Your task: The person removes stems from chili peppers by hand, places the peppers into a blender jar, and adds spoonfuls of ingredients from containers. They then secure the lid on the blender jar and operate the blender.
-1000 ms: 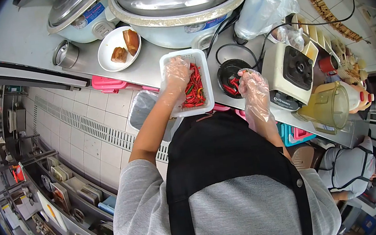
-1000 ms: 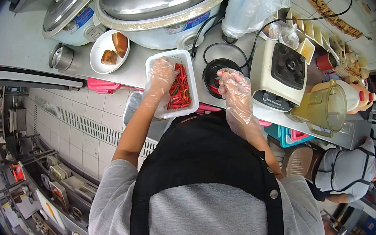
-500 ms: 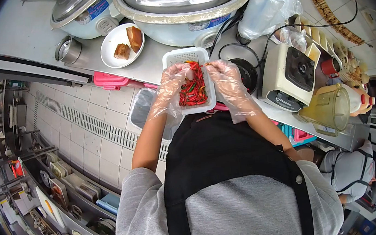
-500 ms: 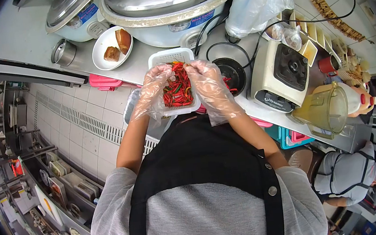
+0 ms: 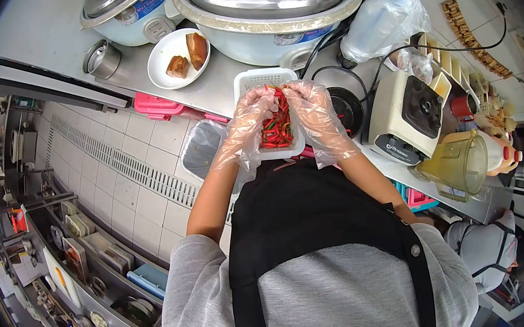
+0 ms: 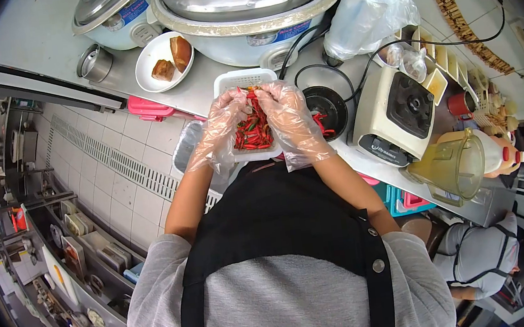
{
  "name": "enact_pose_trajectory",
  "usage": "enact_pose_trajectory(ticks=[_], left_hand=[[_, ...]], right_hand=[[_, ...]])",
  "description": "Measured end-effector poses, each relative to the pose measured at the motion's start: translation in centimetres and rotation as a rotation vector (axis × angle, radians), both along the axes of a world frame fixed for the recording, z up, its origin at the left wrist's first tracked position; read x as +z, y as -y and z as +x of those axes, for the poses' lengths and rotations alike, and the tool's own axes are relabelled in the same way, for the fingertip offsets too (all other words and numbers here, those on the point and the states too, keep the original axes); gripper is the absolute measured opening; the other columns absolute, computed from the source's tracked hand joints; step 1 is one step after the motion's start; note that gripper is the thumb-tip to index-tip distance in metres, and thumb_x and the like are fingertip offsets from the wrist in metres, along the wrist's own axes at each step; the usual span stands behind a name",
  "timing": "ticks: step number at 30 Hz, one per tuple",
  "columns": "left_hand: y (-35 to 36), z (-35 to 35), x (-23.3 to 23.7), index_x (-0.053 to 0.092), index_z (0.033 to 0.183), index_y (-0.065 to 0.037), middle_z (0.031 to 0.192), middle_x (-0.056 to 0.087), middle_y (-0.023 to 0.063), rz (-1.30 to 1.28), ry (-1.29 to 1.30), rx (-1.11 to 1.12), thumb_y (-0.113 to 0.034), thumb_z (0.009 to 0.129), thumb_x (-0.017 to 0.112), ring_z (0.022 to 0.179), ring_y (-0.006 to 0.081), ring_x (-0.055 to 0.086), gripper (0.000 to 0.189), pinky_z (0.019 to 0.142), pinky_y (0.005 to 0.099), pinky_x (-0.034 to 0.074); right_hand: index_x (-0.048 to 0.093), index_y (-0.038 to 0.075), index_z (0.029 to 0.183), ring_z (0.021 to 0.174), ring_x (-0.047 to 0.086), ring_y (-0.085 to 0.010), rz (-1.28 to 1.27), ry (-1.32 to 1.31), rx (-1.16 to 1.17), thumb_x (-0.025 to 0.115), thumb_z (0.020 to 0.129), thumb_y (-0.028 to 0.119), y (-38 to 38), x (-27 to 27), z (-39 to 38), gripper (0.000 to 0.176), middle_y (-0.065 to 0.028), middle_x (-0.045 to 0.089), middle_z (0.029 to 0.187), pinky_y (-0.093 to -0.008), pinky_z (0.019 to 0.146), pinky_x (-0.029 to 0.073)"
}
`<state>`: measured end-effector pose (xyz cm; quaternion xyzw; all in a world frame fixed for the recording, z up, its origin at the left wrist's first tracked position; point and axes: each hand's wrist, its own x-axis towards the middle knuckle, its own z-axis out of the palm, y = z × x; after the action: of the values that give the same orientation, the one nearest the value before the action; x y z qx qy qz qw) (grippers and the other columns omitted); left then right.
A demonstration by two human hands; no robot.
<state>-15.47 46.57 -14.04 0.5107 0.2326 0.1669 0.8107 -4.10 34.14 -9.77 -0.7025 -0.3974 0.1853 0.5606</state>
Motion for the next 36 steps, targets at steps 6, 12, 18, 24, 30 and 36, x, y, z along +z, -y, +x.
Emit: enact_pose_trajectory(ticks=[6,12,18,24,30,36], left_hand=[[0.5,0.4,1.2,0.059,0.09,-0.008,0.076,0.057,-0.0007,-0.064,-0.019,0.025,-0.018,0.088,0.059,0.066,0.0051,0.051,0.01,0.058,0.0185,0.041],[0.7,0.4,2.1,0.058,0.088,-0.008,0.079,0.058,-0.0008,-0.078,-0.033,0.045,-0.016,0.087,0.061,0.067,0.0046,0.052,0.009,0.058,0.0179,0.042],[0.6,0.0,2.3,0.062,0.091,-0.008,0.078,0.057,-0.003,-0.113,-0.053,0.01,-0.017,0.086,0.064,0.065,0.0053,0.052,0.011,0.06,0.0181,0.042],[0.6,-0.6,2.6,0.061,0.092,-0.006,0.08,0.059,-0.0022,-0.124,-0.046,0.016,-0.016,0.085,0.065,0.067,0.0061,0.055,0.013,0.06,0.0181,0.045],[1.6,-0.7,3.2,0.061,0.091,-0.007,0.078,0.059,-0.0024,-0.201,-0.076,0.064,-0.014,0.085,0.064,0.064,0.0052,0.054,0.01,0.058,0.0176,0.045],[2.3,-0.2,1.6,0.06,0.087,-0.008,0.076,0.059,-0.0018,-0.298,-0.005,0.087,-0.011,0.086,0.062,0.063,0.0061,0.054,0.004,0.055,0.0188,0.046]], right_hand=[[0.061,-0.006,0.093,0.071,0.056,-0.0144,-0.044,-0.018,0.057,0.057,0.087,0.01,0.3,-0.3,0.4,0.019,-0.0127,0.062,0.076,-0.0305,0.066,0.045],[0.061,-0.006,0.093,0.069,0.056,-0.0215,-0.148,0.192,0.07,0.056,0.084,0.011,0.8,1.3,0.1,0.02,-0.0172,0.059,0.075,-0.0339,0.066,0.044],[0.061,-0.006,0.097,0.068,0.057,-0.0237,-0.099,-0.212,0.071,0.058,0.083,0.013,0.6,-0.9,-0.2,0.023,-0.0176,0.058,0.077,-0.0325,0.068,0.046],[0.061,-0.003,0.099,0.073,0.061,-0.026,-0.037,-0.111,0.143,0.059,0.082,0.012,1.1,-0.9,0.0,0.023,-0.0174,0.061,0.082,-0.0313,0.069,0.048],[0.061,-0.003,0.091,0.073,0.061,-0.0294,-0.019,0.394,0.087,0.058,0.081,0.012,1.4,-1.7,-0.6,0.018,-0.0178,0.06,0.079,-0.0359,0.067,0.048],[0.06,0.002,0.082,0.056,0.048,-0.0073,0.099,-1.048,-0.099,0.059,0.082,0.01,1.0,-2.8,-2.2,0.008,-0.0006,0.056,0.071,-0.0209,0.048,0.038]])
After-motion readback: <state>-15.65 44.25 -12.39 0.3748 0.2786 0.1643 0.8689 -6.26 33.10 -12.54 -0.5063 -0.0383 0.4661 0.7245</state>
